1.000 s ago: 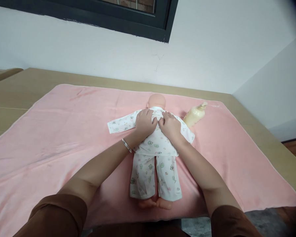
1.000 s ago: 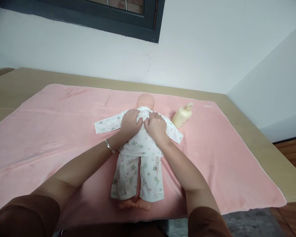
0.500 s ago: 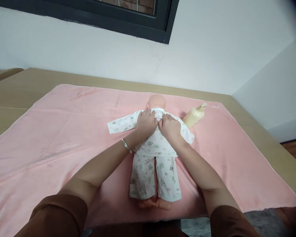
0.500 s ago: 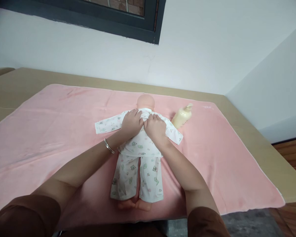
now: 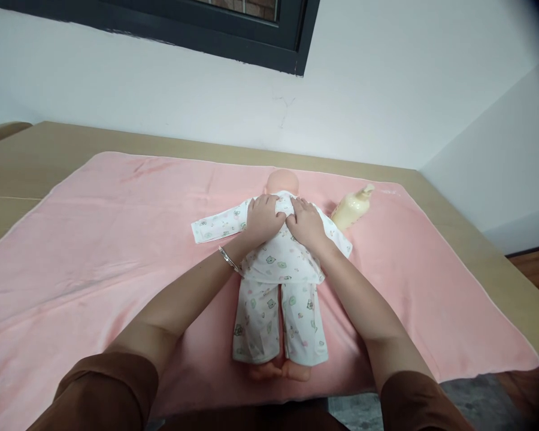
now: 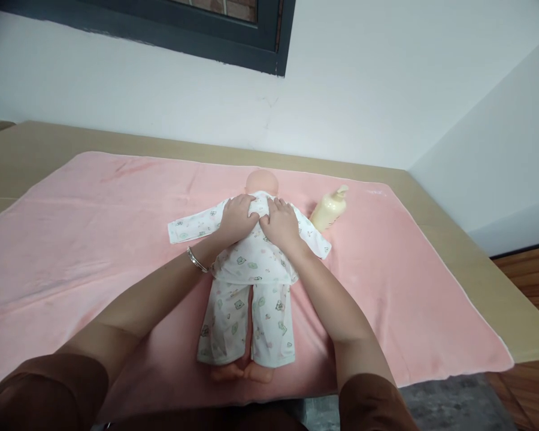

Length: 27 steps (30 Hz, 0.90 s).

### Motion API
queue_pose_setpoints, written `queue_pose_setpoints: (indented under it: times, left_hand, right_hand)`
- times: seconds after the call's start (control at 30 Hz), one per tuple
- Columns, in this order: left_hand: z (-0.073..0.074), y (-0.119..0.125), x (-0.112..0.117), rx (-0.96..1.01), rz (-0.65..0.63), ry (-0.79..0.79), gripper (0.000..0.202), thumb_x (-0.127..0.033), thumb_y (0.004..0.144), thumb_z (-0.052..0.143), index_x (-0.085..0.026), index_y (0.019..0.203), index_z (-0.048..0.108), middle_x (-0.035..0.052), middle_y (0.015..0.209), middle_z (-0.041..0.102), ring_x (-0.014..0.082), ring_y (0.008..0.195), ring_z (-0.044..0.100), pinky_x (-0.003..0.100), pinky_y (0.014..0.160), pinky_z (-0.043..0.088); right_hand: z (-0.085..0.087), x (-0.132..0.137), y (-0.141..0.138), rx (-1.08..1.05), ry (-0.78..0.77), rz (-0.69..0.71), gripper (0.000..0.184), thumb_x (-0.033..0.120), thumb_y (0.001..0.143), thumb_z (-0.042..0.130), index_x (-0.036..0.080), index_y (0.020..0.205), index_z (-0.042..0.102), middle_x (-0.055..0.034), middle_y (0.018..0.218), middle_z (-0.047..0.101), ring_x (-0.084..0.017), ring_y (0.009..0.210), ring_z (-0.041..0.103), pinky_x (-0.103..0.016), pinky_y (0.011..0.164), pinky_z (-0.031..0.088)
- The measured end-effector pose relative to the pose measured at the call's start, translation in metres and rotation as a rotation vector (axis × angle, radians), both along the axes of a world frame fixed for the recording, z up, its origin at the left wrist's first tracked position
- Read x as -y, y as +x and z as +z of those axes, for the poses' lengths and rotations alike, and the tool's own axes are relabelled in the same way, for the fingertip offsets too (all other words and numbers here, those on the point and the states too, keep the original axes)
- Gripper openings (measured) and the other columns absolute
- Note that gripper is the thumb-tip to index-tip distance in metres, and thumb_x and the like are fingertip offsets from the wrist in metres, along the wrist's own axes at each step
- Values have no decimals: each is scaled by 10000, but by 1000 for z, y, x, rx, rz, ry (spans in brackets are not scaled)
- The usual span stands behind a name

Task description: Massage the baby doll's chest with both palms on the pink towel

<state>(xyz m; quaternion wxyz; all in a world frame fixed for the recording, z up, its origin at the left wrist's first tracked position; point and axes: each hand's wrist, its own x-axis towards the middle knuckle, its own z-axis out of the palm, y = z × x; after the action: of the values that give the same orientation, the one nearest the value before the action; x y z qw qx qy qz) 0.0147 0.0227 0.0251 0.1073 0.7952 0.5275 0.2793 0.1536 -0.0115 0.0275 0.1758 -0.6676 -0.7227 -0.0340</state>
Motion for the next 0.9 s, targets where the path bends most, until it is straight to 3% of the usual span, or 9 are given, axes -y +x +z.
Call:
queue_pose_setpoints:
  times: [0.2, 0.37, 0.6, 0.73, 0.9]
  left_hand:
    - [3, 1, 6, -41, -6, -9, 432, -187, 838, 444, -207, 1251, 569, 128, 1335, 592, 300, 1336, 464, 563, 1167, 282]
    - [-6, 1, 7, -8, 7, 69, 432, -169, 834, 438, -180, 1235, 598, 134, 1350, 596, 294, 1319, 489, 515, 1142, 332]
    - [-9, 0, 5, -8, -1, 105, 456, -190, 821, 463, -168, 1256, 596, 134, 1363, 597, 284, 1325, 491, 489, 1157, 320]
    - [-8, -1, 4, -30, -26, 101, 470, -206, 839, 458, -175, 1293, 576, 135, 1377, 583, 290, 1326, 489, 502, 1163, 308]
    - [-13, -3, 3, -16, -33, 127, 477, -205, 858, 426, -157, 1309, 575, 139, 1379, 580, 277, 1318, 496, 475, 1176, 288]
  right_hand:
    - [14, 13, -11, 53, -20, -97, 501, 222, 918, 411, 147, 1394, 545, -146, 1385, 604, -281, 1262, 576, -382, 1010, 463]
    - [17, 18, -14, 52, -36, -144, 462, 238, 929, 407, 209, 1359, 575, -117, 1353, 632, -277, 1157, 643, -376, 925, 504]
    - [7, 9, -6, 7, -1, -46, 535, 203, 904, 400, 86, 1412, 517, -164, 1442, 551, -284, 1375, 467, -415, 1136, 356]
    - [-2, 0, 0, -33, -26, -4, 592, 204, 900, 382, 73, 1475, 440, -165, 1528, 450, -294, 1444, 374, -470, 1189, 274]
    - [-6, 1, 0, -16, 15, 8, 586, 194, 900, 372, 71, 1467, 450, -163, 1507, 479, -291, 1425, 404, -475, 1187, 276]
